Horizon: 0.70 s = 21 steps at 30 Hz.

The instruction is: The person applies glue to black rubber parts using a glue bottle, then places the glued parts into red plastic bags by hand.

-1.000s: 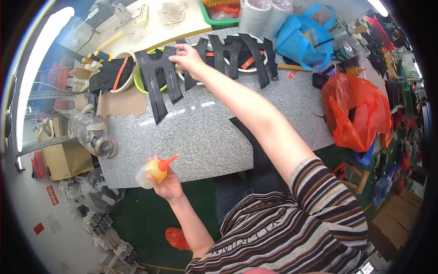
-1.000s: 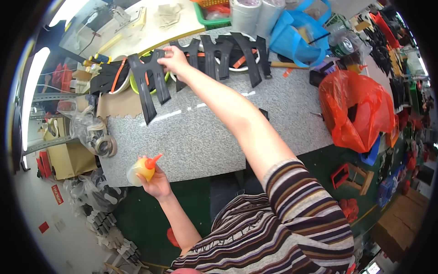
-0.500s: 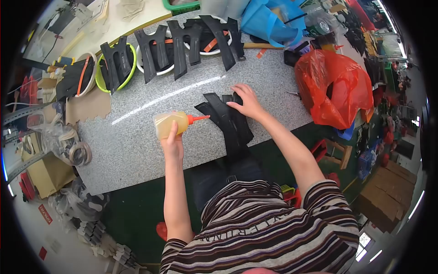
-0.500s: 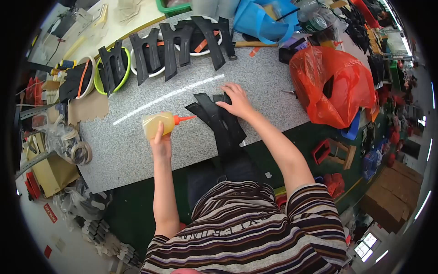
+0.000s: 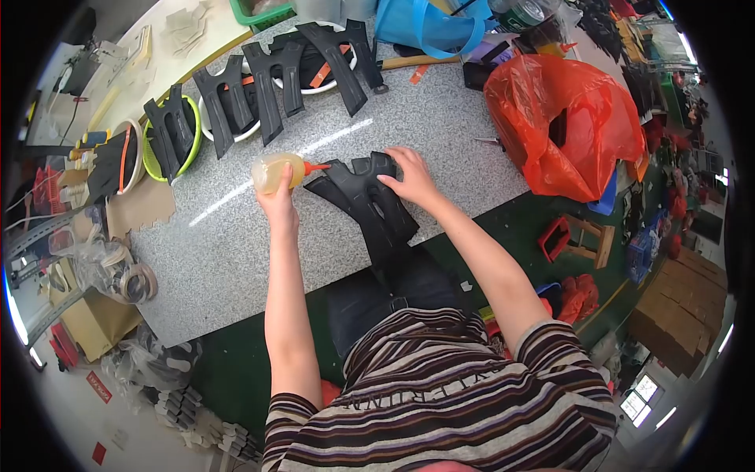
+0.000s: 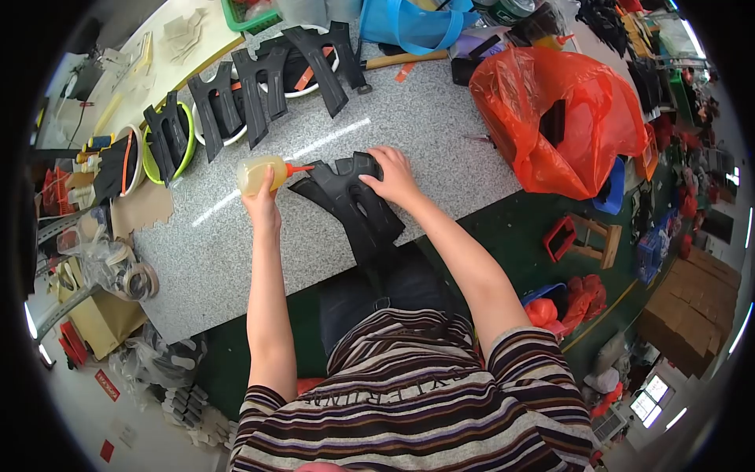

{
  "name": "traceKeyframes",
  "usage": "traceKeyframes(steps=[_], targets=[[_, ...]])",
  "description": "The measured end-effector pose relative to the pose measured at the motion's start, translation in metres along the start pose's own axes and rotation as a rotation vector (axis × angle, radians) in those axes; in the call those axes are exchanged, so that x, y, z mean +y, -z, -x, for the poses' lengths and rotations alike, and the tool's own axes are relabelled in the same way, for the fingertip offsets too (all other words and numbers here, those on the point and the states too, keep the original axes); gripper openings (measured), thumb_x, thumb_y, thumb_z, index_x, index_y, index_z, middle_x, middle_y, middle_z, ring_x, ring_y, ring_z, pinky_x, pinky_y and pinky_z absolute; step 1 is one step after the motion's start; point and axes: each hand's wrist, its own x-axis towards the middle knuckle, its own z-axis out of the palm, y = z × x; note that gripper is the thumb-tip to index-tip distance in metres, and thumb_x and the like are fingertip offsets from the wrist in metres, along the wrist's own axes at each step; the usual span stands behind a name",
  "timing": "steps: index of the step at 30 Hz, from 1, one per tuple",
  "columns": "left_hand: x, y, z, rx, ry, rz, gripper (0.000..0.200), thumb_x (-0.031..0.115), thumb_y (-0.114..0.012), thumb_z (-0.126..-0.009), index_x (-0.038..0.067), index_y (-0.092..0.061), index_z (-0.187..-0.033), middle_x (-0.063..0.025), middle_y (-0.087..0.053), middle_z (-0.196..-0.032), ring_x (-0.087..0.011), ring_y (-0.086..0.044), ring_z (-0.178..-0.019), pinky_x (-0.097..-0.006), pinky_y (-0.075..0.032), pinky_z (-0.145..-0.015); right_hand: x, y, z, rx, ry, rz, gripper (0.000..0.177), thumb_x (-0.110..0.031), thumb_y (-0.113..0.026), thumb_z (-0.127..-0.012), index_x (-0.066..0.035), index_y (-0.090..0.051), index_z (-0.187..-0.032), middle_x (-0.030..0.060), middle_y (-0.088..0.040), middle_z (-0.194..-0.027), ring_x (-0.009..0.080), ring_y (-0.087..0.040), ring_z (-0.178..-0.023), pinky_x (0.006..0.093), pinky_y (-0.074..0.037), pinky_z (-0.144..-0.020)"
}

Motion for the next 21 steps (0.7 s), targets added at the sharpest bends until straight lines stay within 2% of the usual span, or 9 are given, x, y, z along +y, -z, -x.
traceKeyframes(steps=[5,8,11,15,18,21], targets=[[0.002,0.001,0.027,-0.065,0.048,0.02,0.04,0.01,-0.077,-0.08,0.003,-0.058,-0.115,-0.0071,-0.063,-0.108,-0.0172,-0.062,-0.097,-0.0317,-0.052,-0.082,0.001,-0.001,0.0,-0.011,-0.016,0.013,0.06,-0.035,-0.073,-0.078,-0.01,-0.053,-0.129,0.0133,-0.048,-0.13,0.0346,-0.04,-0.125,0.0459,-0.03,-0.107],[0.021,-0.001,0.046,-0.08,0.168,0.209,0.04,0.011,-0.077,-0.08,0.003,-0.058,-0.114,-0.0067,-0.063,-0.108,-0.0161,-0.061,-0.095,-0.0308,-0.05,-0.083,0.004,-0.004,-0.002,-0.001,-0.01,0.024,0.06,-0.036,-0.073,-0.078,-0.01,-0.054,-0.128,0.0134,-0.048,-0.13,0.0344,-0.041,-0.125,0.0459,-0.03,-0.106],[0.014,0.002,0.068,-0.171,0.081,-0.088,0.038,0.01,-0.077,-0.08,0.001,-0.058,-0.113,-0.0063,-0.063,-0.106,-0.0151,-0.061,-0.095,-0.0297,-0.048,-0.084,0.004,-0.004,0.0,-0.002,-0.009,0.017,0.06,-0.036,-0.072,-0.078,-0.01,-0.054,-0.128,0.0131,-0.049,-0.13,0.0343,-0.041,-0.125,0.046,-0.03,-0.106],[0.005,-0.007,0.08,-0.136,0.009,-0.149,0.035,0.01,-0.076,-0.08,0.0,-0.06,-0.11,-0.0062,-0.064,-0.102,-0.0138,-0.061,-0.093,-0.0289,-0.047,-0.083,0.005,-0.005,0.001,0.008,-0.009,0.011,0.059,-0.037,-0.072,-0.077,-0.01,-0.054,-0.128,0.0123,-0.049,-0.13,0.0343,-0.042,-0.125,0.0461,-0.03,-0.106],[0.002,-0.007,0.085,-0.155,0.027,-0.147,0.032,0.01,-0.076,-0.08,0.0,-0.061,-0.107,-0.0056,-0.065,-0.099,-0.0136,-0.062,-0.09,-0.0288,-0.048,-0.082,0.007,-0.008,0.0,0.019,-0.006,0.015,0.059,-0.037,-0.073,-0.077,-0.011,-0.055,-0.127,0.0118,-0.05,-0.13,0.0341,-0.042,-0.124,0.0461,-0.031,-0.106],[-0.005,0.003,0.104,-0.245,0.063,-0.277,0.029,0.01,-0.077,-0.08,0.001,-0.063,-0.103,-0.0051,-0.066,-0.096,-0.013,-0.062,-0.086,-0.0287,-0.049,-0.079,0.008,-0.008,0.0,0.022,-0.004,0.002,0.059,-0.037,-0.073,-0.077,-0.011,-0.055,-0.126,0.0119,-0.05,-0.128,0.0337,-0.042,-0.124,0.0461,-0.031,-0.105]])
